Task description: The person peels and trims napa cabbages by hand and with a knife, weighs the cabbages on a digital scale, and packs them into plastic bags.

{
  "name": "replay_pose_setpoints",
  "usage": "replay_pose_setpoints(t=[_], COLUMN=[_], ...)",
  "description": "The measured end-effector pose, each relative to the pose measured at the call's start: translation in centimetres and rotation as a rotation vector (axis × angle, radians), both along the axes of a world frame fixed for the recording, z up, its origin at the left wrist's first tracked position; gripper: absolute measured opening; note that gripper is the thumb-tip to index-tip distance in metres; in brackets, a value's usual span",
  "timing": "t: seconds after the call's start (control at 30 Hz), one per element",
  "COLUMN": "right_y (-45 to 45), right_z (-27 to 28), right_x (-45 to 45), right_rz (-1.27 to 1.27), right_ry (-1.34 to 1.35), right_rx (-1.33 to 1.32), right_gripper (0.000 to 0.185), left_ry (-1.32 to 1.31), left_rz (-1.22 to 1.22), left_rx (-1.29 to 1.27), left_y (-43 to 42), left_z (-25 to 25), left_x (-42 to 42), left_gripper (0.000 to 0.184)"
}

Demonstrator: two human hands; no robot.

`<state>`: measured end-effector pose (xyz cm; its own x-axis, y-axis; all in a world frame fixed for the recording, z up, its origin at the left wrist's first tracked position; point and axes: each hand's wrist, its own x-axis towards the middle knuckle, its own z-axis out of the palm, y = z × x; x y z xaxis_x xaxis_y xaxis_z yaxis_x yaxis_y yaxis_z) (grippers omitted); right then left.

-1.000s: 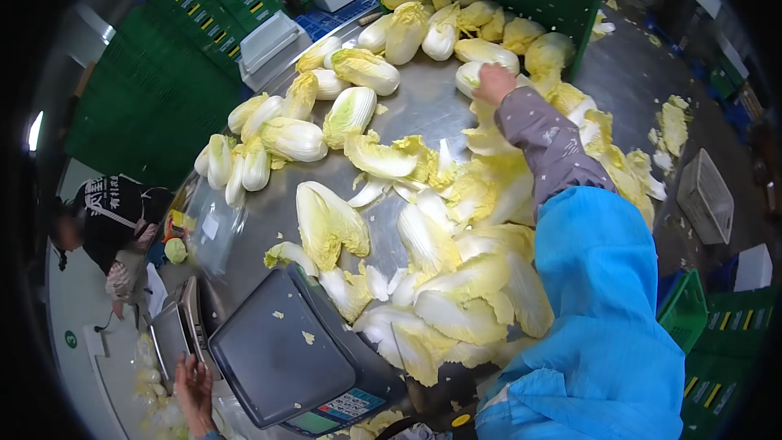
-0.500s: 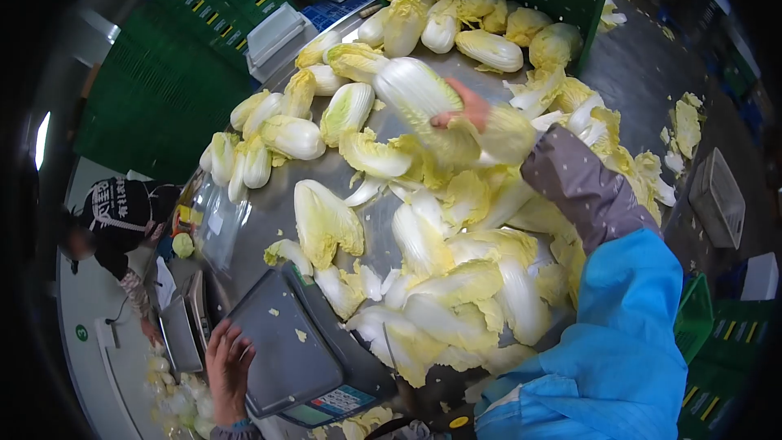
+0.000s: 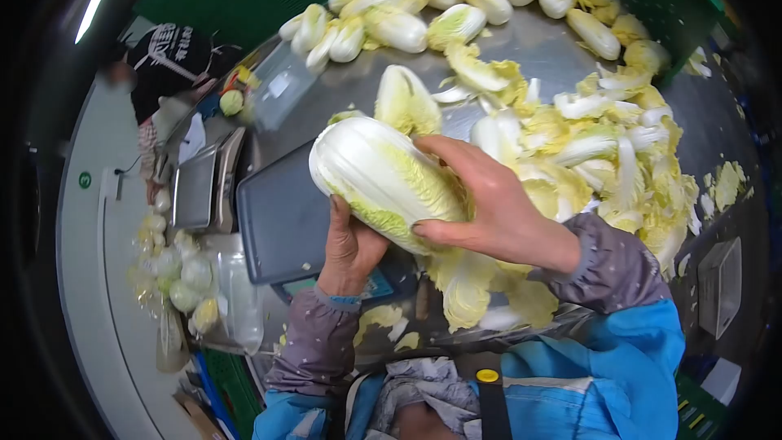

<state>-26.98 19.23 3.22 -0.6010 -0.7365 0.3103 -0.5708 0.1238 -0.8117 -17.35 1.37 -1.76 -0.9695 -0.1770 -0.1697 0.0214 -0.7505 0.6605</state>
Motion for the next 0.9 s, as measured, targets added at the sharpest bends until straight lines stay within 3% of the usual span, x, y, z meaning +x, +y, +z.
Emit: replay_pose_setpoints(t=[0.07, 0.47, 0.67, 0.9], right_y=[-0.5, -4.9, -6.4, -7.8], right_z=[0.1, 1.9, 2.1, 0.3], right_x=[1.5, 7.3, 9.1, 10.3], right_rz=[0.0, -0.022, 0.031, -0.018], right_ry=[0.056, 0.291, 0.288, 0.222], right_rx=[0.017, 0.072, 0.106, 0.109], right_gripper=[0.057, 0.051, 0.05, 0.041], left_ry=[-0.003, 0.061, 0.056, -0.074], left_rz=[0.012, -0.001, 0.064, 0.224], left_rx=[0.12, 0.134, 0.032, -0.342], left_y=[-0.7, -2.7, -3.4, -2.9], left_z=[0.0, 1.3, 1.3, 0.6], left_x=[2.1, 8.9, 11.2, 11.6], left_gripper=[0.088, 0.077, 0.076, 0.081])
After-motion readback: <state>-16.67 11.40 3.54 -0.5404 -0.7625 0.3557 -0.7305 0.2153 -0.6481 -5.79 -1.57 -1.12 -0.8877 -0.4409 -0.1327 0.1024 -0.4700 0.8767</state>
